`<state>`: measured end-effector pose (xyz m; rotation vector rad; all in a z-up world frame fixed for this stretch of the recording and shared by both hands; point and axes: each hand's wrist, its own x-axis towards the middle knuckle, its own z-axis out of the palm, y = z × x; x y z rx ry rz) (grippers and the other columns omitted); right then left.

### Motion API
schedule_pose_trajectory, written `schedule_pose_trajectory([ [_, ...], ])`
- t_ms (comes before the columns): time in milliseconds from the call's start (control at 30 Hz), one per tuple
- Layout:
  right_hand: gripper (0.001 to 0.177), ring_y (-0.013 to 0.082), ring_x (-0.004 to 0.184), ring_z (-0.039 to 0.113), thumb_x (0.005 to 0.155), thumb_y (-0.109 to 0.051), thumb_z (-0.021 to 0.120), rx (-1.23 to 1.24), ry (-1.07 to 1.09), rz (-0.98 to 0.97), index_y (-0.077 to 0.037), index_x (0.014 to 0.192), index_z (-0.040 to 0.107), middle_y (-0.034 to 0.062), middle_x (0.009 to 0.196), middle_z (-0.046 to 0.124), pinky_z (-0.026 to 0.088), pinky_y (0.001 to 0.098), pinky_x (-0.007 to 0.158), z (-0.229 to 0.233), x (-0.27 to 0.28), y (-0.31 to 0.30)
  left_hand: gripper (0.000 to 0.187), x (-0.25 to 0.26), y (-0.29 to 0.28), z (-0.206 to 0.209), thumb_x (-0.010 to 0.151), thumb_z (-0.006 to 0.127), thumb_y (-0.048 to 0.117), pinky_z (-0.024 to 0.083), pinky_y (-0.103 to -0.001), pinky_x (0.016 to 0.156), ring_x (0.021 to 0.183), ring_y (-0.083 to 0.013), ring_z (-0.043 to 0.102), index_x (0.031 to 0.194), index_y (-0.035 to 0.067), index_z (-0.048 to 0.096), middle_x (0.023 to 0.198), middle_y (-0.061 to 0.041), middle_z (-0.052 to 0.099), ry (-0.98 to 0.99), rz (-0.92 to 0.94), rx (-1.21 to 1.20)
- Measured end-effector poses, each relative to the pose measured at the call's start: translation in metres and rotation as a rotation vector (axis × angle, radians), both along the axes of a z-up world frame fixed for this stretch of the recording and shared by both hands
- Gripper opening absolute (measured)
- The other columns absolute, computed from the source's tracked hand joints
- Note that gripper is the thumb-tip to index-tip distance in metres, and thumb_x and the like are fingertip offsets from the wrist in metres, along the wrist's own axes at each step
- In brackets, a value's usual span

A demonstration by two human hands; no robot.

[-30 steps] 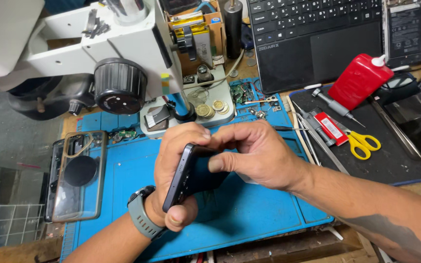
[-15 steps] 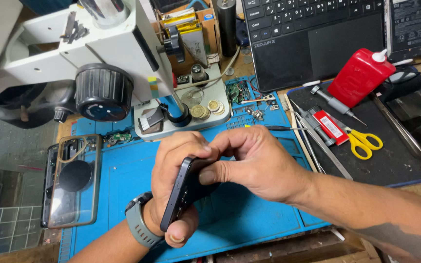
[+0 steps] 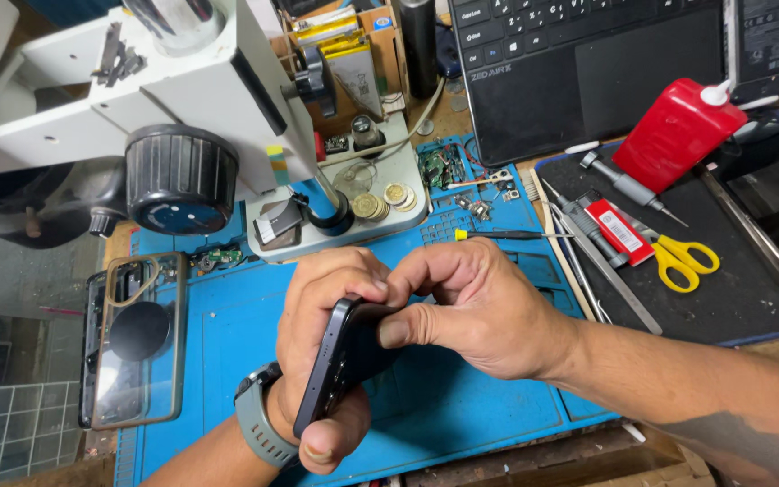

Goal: The person uses a white plastic card to pry and separate the back cover of a black smartphone from its frame. They repeatedly insert the card into the seam around the edges, working to break the adhesive seal. Finally, the back cover is lifted off, revealing the internal components of the device.

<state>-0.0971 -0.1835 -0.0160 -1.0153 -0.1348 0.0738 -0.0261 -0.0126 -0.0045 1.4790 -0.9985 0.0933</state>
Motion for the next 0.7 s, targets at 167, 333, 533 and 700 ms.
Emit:
schedule_pose_trajectory([
  [167,0.012,0.0083,0.091,0.066,0.091,0.002,0.078,0.012,0.004,0.0,-0.001,0.1,0.072,0.0026,0.096,0.073,0.054,0.0245,0.083,-0.0003,-0.0005,-0.0013,0.103,-0.0022,0.0033,0.0005,0.086,0.029,0.092,0.059,-0.042,0.082,0.089,-0.0296,0.067,0.109,-0.005,0.056,0.105,-0.021,0.058,0.034,-0.025,0.003],
  [333,0.011,0.0086,0.089,0.066,0.091,0.002,0.078,0.001,0.006,0.013,-0.001,0.099,0.071,0.003,0.095,0.072,0.054,0.0244,0.082,-0.0002,0.0009,-0.0017,0.106,-0.0003,0.0036,0.0008,0.084,0.027,0.094,0.06,-0.043,0.083,0.09,-0.0294,0.067,0.108,-0.004,0.057,0.105,-0.02,0.057,0.028,-0.03,0.022],
  [533,0.009,0.0092,0.091,0.066,0.091,0.002,0.077,0.011,0.024,0.019,0.0,0.098,0.072,0.0037,0.096,0.073,0.054,0.0252,0.084,0.0045,-0.0004,-0.0022,0.106,0.0014,0.0047,0.0042,0.084,0.026,0.094,0.06,-0.043,0.084,0.091,-0.0296,0.067,0.108,-0.005,0.057,0.106,-0.02,0.057,0.028,-0.036,0.03],
  [700,0.01,0.0094,0.093,0.065,0.091,0.003,0.077,-0.007,0.006,0.008,-0.001,0.097,0.072,0.0031,0.097,0.072,0.053,0.0257,0.085,0.0014,-0.0029,-0.0028,0.104,0.0002,0.0021,0.0055,0.085,0.028,0.093,0.06,-0.043,0.085,0.091,-0.0299,0.068,0.108,-0.004,0.057,0.105,-0.02,0.057,0.037,-0.027,0.009],
])
